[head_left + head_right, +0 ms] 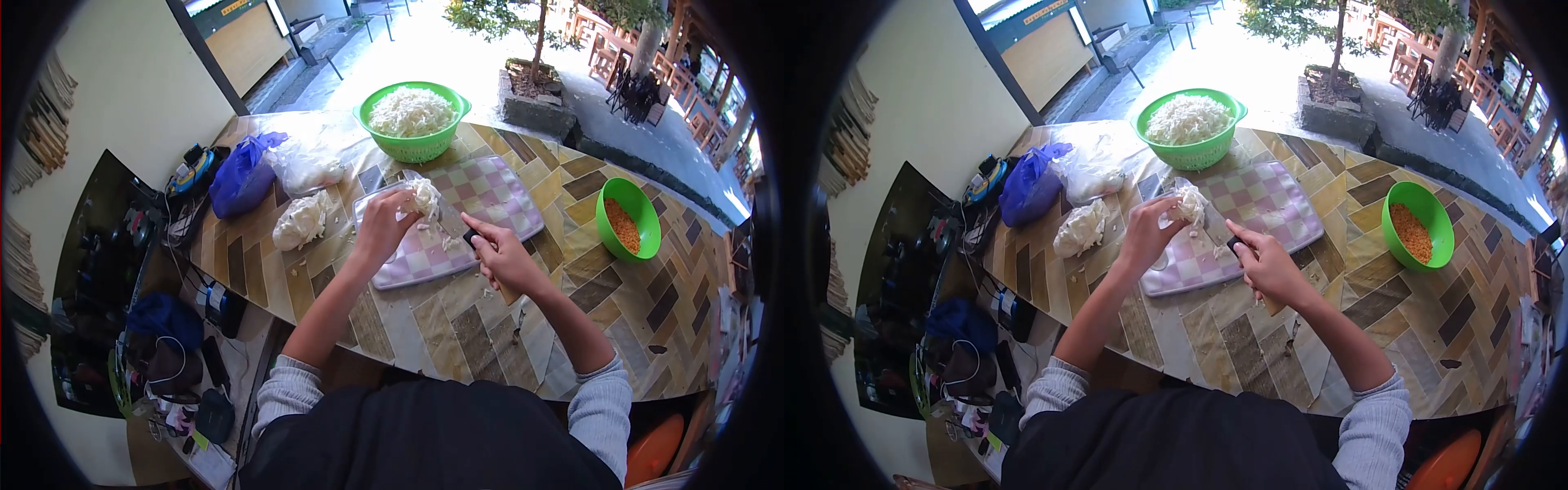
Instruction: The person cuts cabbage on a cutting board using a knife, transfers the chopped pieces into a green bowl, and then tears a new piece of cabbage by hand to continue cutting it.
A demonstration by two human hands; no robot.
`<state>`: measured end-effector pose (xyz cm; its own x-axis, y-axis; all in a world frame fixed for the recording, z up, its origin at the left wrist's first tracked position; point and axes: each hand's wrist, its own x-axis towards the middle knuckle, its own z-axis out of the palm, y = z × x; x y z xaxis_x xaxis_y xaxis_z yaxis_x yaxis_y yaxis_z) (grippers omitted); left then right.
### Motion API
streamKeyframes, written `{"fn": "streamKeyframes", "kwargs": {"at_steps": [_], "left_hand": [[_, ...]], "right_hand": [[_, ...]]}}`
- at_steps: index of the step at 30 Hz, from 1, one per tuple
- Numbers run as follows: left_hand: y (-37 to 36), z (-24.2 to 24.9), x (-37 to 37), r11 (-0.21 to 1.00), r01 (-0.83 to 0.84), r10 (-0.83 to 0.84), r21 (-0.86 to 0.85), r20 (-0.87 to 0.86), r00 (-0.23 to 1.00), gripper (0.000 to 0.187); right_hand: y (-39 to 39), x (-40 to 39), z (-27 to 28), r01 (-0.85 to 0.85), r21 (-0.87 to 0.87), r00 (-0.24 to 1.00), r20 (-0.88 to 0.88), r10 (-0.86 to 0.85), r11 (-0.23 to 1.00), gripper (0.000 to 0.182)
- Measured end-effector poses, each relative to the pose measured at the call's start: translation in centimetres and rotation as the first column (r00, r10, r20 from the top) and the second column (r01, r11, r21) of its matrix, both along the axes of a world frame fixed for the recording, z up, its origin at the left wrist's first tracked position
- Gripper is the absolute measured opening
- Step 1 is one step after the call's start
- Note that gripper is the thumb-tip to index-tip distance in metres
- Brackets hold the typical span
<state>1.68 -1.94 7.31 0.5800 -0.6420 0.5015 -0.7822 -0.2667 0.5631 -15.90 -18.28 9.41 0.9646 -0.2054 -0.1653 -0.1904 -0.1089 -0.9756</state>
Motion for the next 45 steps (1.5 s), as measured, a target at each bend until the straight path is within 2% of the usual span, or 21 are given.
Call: {"fn": "streamKeyframes", "kwargs": {"at_steps": [1, 7, 10, 11, 14, 18, 19, 22, 23, 25, 30, 33, 36, 37, 39, 42, 45], "left_hand": [[-0.2, 1.1, 0.5, 1.0, -0.011, 0.011, 0.009, -0.034, 0.999, 0.036], [-3.5, 7.2, 7.0, 0.998, 0.002, 0.008, -0.066, 0.146, 0.989, 0.038], [-6.1, 9.3, 11.3, 0.998, -0.002, 0.013, -0.064, 0.175, 0.985, 0.041], [-6.8, 9.4, 12.7, 0.998, -0.003, 0.014, -0.059, 0.185, 0.983, 0.042], [-8.4, 8.8, 16.3, 0.999, 0.037, -0.039, 0.018, 0.117, 0.992, 0.05], [-9.2, 6.2, 19.2, 0.997, -0.013, 0.003, 0.077, 0.131, 0.991, 0.057], [-9.4, 5.8, 19.2, 0.993, -0.022, 0.015, 0.114, 0.059, 0.998, 0.053], [-9.7, 3.8, 18.5, 0.988, 0.035, -0.051, 0.15, 0.102, 0.994, 0.051], [-10.1, 3.3, 18.4, 0.994, 0.028, -0.043, 0.102, 0.141, 0.989, 0.047], [-11.3, 3.2, 18.5, 0.998, 0.043, -0.049, 0.054, 0.114, 0.992, 0.045], [-14.0, 3.3, 19.2, 0.998, 0.04, -0.037, -0.037, 0.085, 0.996, 0.035], [-14.1, 3.1, 20.1, 0.999, 0.042, -0.039, -0.029, 0.081, 0.996, 0.029], [-12.8, 3.9, 20.8, 0.999, 0.011, -0.017, 0.05, 0.117, 0.993, 0.026], [-12.4, 3.4, 21.8, 1.0, 0.0, -0.005, 0.028, 0.176, 0.984, 0.026], [-11.2, 3.2, 23.0, 0.999, -0.034, 0.029, 0.03, 0.154, 0.988, 0.024], [-10.3, 3.4, 23.2, 0.996, -0.074, 0.069, 0.048, 0.098, 0.993, 0.024], [-9.6, 3.7, 23.1, 0.992, -0.095, 0.09, 0.079, 0.069, 0.994, 0.025]], "right_hand": [[-0.3, 0.5, 1.3, -0.015, -0.023, 1.0, -0.004, 0.015, 1.0, 0.047], [-2.9, 6.0, 7.8, 0.021, -0.062, 0.995, 0.102, -0.015, 0.998, 0.046], [-4.8, 10.1, 9.1, 0.076, -0.242, 0.987, 0.156, -0.039, 0.967, 0.045], [-5.2, 11.2, 9.7, 0.082, -0.353, 0.991, 0.128, -0.038, 0.932, 0.045], [-7.3, 15.2, 6.7, 0.285, -0.674, 0.891, 0.448, 0.071, 0.681, 0.047], [-7.8, 16.5, 5.7, 0.261, -0.821, 0.954, 0.3, -0.005, 0.508, 0.045], [-8.0, 16.7, 5.2, 0.259, -0.819, 0.954, 0.301, -0.002, 0.511, 0.045], [-8.6, 17.4, 3.3, 0.261, -0.809, 0.946, 0.324, 0.03, 0.527, 0.044], [-8.8, 17.6, 2.6, 0.272, -0.806, 0.937, 0.347, 0.048, 0.526, 0.044], [-8.9, 17.6, 2.3, 0.282, -0.799, 0.932, 0.359, 0.046, 0.531, 0.043], [-9.5, 17.4, 3.8, 0.272, -0.785, 0.951, 0.309, -0.029, 0.557, 0.042], [-10.2, 16.8, 4.3, 0.289, -0.789, 0.944, 0.328, -0.026, 0.542, 0.042], [-10.7, 16.0, 4.5, 0.323, -0.776, 0.932, 0.36, -0.04, 0.541, 0.043], [-10.7, 15.7, 4.7, 0.305, -0.776, 0.939, 0.341, -0.039, 0.552, 0.043], [-10.6, 15.2, 5.3, 0.275, -0.774, 0.95, 0.31, -0.037, 0.571, 0.044], [-10.7, 15.6, 4.5, 0.22, -0.816, 0.928, 0.343, 0.142, 0.534, 0.045], [-9.1, 15.4, 4.5, 0.078, -0.924, 0.996, 0.091, 0.018, 0.375, 0.046]]}}
